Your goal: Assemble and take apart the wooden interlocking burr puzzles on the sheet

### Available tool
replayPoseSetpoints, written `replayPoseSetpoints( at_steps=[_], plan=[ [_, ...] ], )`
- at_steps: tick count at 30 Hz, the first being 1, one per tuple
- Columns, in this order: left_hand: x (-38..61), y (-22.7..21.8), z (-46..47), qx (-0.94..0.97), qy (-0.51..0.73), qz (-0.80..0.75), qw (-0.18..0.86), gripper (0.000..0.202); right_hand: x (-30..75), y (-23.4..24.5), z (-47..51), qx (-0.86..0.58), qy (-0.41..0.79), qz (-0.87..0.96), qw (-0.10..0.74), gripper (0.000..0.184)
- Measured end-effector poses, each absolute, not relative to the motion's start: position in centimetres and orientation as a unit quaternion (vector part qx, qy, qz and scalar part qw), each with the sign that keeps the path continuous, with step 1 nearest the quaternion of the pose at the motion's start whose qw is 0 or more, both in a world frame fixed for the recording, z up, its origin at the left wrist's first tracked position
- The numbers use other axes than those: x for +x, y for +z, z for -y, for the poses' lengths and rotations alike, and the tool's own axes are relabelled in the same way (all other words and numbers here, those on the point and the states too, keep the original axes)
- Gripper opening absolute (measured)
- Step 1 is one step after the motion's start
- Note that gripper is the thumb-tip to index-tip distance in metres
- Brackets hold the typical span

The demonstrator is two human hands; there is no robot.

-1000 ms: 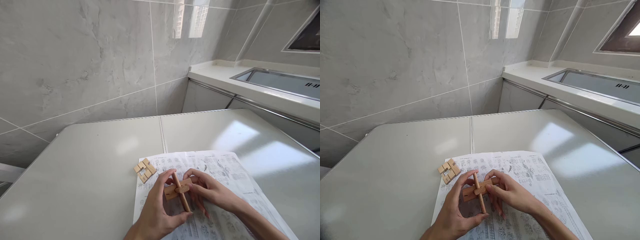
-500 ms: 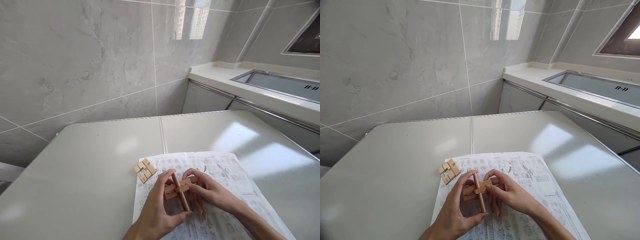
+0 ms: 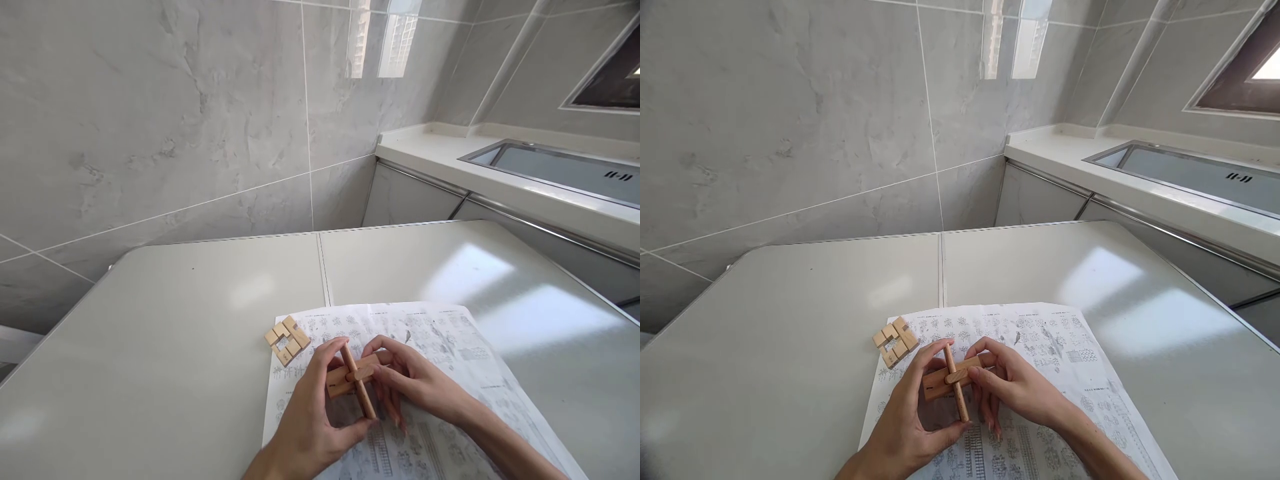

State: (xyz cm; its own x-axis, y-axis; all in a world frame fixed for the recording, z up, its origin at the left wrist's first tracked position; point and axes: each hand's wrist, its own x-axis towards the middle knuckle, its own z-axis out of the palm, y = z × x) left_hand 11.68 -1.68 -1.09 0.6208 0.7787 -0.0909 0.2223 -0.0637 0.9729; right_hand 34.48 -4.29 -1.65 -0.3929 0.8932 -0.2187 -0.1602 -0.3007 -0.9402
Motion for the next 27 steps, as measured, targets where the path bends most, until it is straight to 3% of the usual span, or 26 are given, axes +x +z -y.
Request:
replayPoseSetpoints(
  at_steps=[27],
  plan=[
    [11.38,-1.19,1.66,0.729,0.238,-0.368,0.527,0.093,33.93,-1.6,4.22,-0.379,0.697,0.434,0.427,0.036]
  ],
)
